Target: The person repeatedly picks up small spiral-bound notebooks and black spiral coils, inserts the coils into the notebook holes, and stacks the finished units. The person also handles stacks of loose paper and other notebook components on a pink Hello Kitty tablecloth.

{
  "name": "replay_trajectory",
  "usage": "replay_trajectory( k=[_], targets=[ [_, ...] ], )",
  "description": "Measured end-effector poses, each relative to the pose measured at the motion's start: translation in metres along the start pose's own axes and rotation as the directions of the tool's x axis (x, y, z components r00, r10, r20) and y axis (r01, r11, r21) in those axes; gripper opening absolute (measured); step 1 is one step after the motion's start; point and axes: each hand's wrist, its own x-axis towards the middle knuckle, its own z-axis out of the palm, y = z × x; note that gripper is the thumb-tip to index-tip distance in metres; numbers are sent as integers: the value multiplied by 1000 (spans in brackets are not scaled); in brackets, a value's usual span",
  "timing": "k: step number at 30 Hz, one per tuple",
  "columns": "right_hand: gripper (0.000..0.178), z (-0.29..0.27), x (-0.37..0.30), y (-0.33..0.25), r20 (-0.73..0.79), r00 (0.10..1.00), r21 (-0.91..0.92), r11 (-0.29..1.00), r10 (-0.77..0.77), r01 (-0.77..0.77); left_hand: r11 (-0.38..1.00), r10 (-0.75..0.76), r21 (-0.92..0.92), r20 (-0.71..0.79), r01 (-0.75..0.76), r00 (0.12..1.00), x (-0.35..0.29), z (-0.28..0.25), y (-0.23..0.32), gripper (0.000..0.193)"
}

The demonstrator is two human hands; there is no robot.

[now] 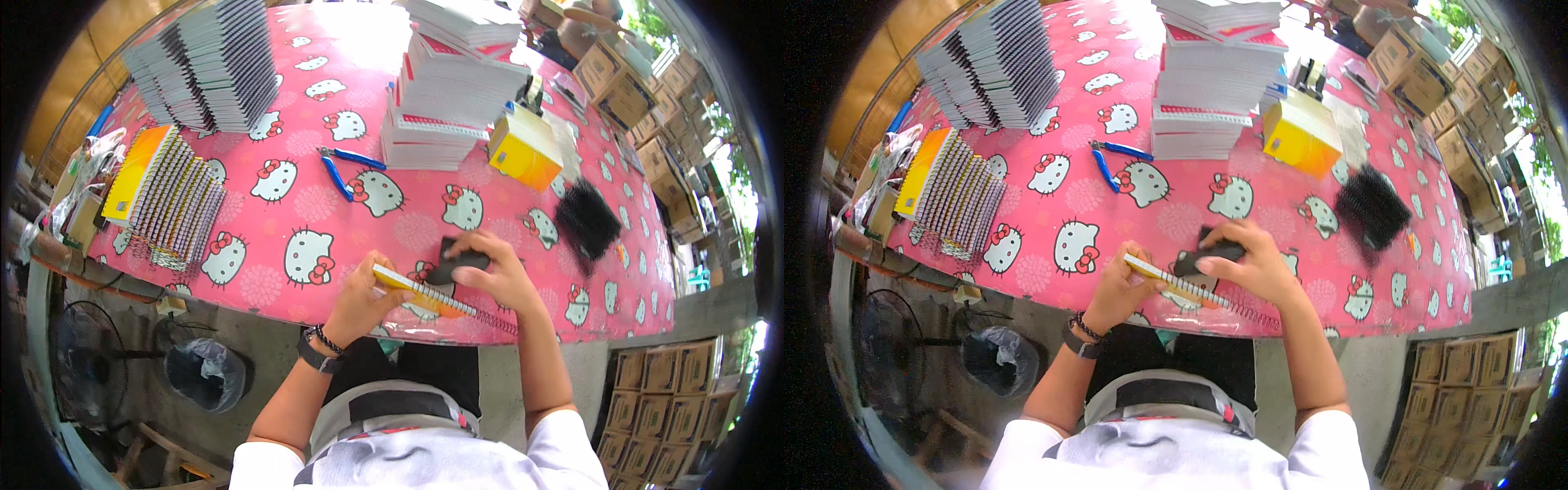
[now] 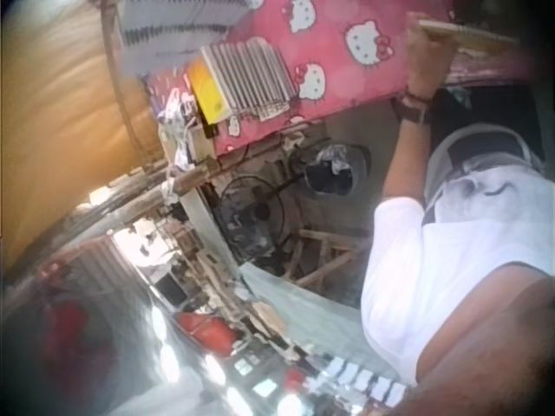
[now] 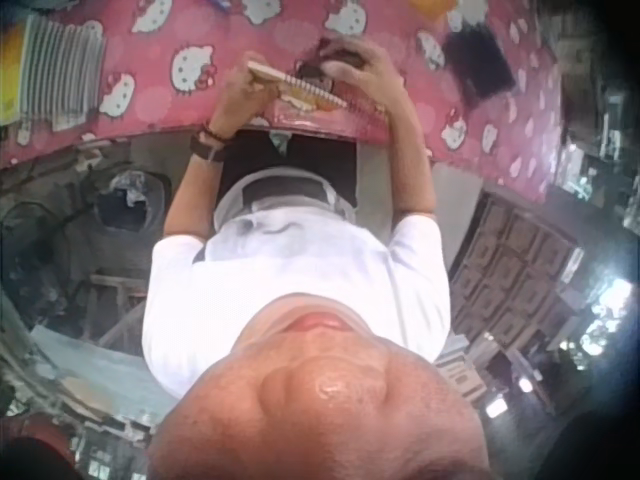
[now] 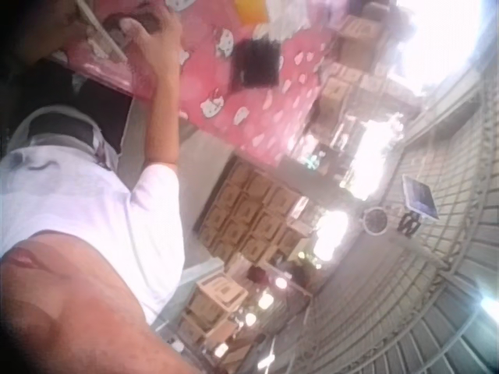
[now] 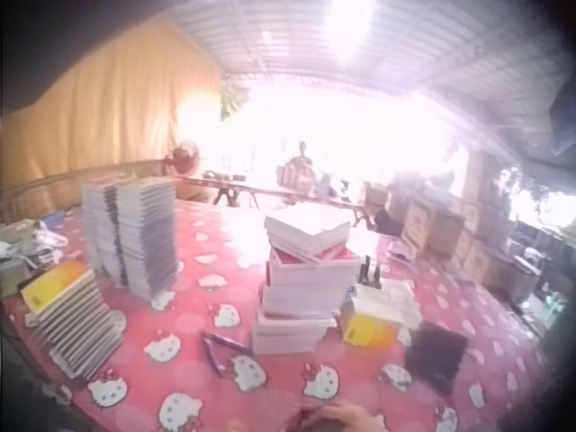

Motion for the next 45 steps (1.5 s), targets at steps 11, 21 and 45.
replay_trajectory(
  k=[11,21,45],
  targets=[
    [59,6,27,-12,156,982,-94,991,105,-91,997,40,57,37,-42,999,2,-4,5,35],
    [56,7,35,-3,-187,969,-609,793,-159,12,1000,-7,0,56,7,998,2,-1,12,35],
    [32,64,9,-81,-149,935,-123,944,-323,307,886,325,370,-65,-279,944,-1,-19,46,37]
  ],
)
